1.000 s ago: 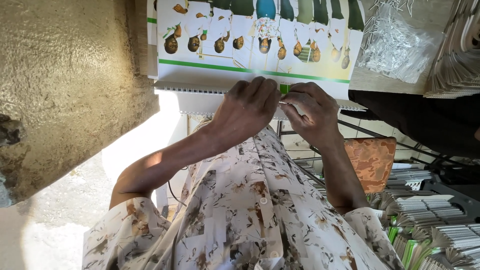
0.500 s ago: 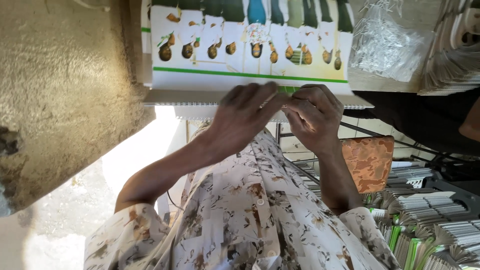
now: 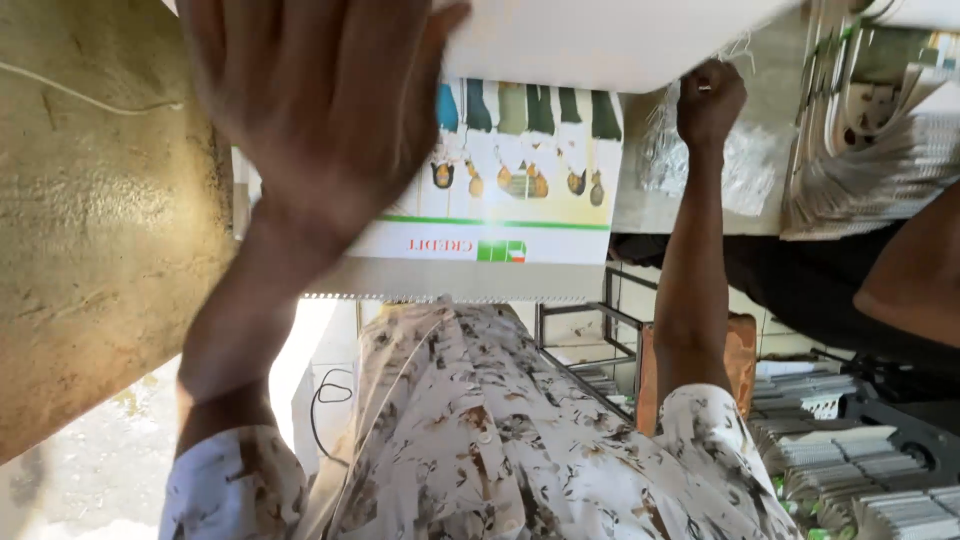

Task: The person inserts metal spiral binding wires into the punched holes of a stack of calendar pages. They use their hands to twist and secure the wire ends to fasten the pages together, repeating the process for multiple calendars.

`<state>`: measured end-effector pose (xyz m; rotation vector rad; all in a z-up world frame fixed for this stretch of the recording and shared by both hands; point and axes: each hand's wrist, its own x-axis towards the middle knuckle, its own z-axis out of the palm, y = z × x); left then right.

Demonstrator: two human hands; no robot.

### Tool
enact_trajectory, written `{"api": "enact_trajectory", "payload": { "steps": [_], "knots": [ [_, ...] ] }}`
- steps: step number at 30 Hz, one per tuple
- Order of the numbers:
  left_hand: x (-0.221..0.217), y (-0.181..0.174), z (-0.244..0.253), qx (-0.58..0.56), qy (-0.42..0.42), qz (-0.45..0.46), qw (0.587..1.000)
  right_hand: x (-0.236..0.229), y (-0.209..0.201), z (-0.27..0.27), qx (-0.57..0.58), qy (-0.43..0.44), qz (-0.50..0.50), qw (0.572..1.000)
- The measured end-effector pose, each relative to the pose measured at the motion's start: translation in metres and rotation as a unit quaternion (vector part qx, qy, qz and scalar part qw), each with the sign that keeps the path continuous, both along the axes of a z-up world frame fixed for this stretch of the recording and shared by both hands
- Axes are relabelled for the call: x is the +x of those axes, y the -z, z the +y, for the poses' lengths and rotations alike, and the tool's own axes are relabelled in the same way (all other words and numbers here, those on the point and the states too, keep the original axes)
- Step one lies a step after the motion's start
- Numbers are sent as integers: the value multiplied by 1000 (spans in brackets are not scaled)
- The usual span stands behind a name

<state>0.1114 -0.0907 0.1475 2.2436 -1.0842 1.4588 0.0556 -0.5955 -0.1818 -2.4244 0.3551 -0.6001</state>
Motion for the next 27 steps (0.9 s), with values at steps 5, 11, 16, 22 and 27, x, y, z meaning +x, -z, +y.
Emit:
{"api": "enact_trajectory", "payload": {
  "steps": [5,11,16,22,27],
  "knots": [
    [-47,35,-15,34,161,134,977,98,13,-34,-120,26,104,987],
    [-93,98,45,84,127,398,905,149,70,-59,-430,-49,242,868],
    [-120,148,76,179,122,442,870,123,61,-42,-387,-43,182,903],
    [-114,148,83,262,126,364,885,62,-49,3,56,13,-163,985],
    [-122,163,96,285,144,372,871,-68,-203,182,156,-143,-135,968]
  ]
}}
